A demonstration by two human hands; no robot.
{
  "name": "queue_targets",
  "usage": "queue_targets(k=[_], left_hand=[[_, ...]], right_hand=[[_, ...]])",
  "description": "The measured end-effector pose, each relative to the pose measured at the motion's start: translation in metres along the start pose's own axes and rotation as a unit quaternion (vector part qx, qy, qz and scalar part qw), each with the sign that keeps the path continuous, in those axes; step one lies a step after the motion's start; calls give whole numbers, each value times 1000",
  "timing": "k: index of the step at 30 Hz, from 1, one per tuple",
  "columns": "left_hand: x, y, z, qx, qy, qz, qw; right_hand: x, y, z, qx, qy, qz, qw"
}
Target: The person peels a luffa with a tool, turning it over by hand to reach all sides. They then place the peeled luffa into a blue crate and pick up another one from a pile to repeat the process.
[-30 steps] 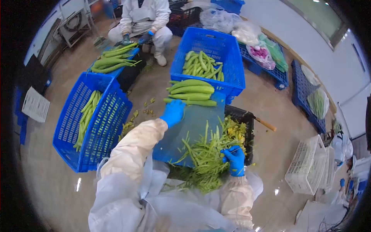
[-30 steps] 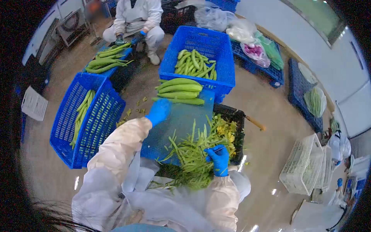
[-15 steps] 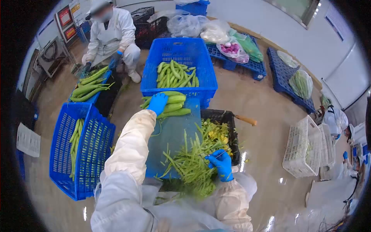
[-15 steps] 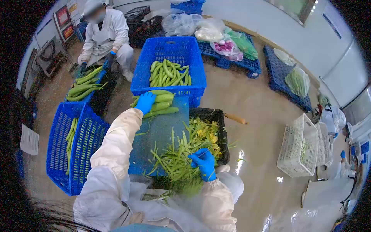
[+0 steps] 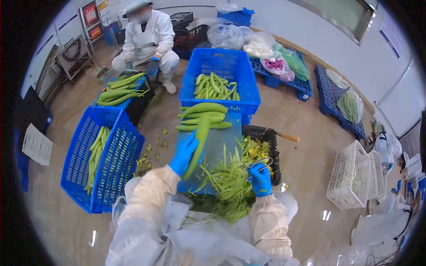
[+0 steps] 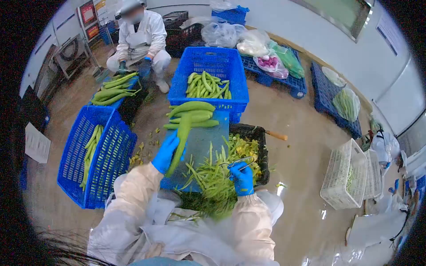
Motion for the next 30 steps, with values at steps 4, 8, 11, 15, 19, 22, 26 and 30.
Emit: queue_targets(k=[4, 8, 11, 15, 19, 22, 26, 30], left_hand=[[-47, 30, -6, -15, 168, -52, 984], [-76, 54, -2, -5, 205, -154, 967], [-72, 68, 12, -42, 134, -87, 986], [-74, 84, 7, -145, 129, -114, 974], [-71, 102, 12, -206, 151, -185, 949], [-68, 99, 8, -119, 157, -192, 961], [-81, 78, 0, -45, 198, -189, 961], [-80, 90, 2, -52, 108, -202, 972]], right_hand=[[25, 11, 26, -20, 56, 12, 998], [58, 50, 74, -92, 144, 4, 985], [66, 66, 89, -131, 278, -70, 949], [18, 25, 79, -65, 214, -10, 975], [2, -38, 35, -28, 131, -19, 991], [3, -21, 45, -14, 150, -27, 988], [41, 70, 98, -111, 221, -21, 969], [38, 71, 102, -66, 240, 46, 967]])
Point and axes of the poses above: each hand's wrist, its own y-axis away from the middle knuckle, its own z-axis out of the palm, x = y × z, the point moved 2 cm from there along -y, towards the middle knuckle, and after that the axes turned 4 degrees about x, right-handed, at the moved point
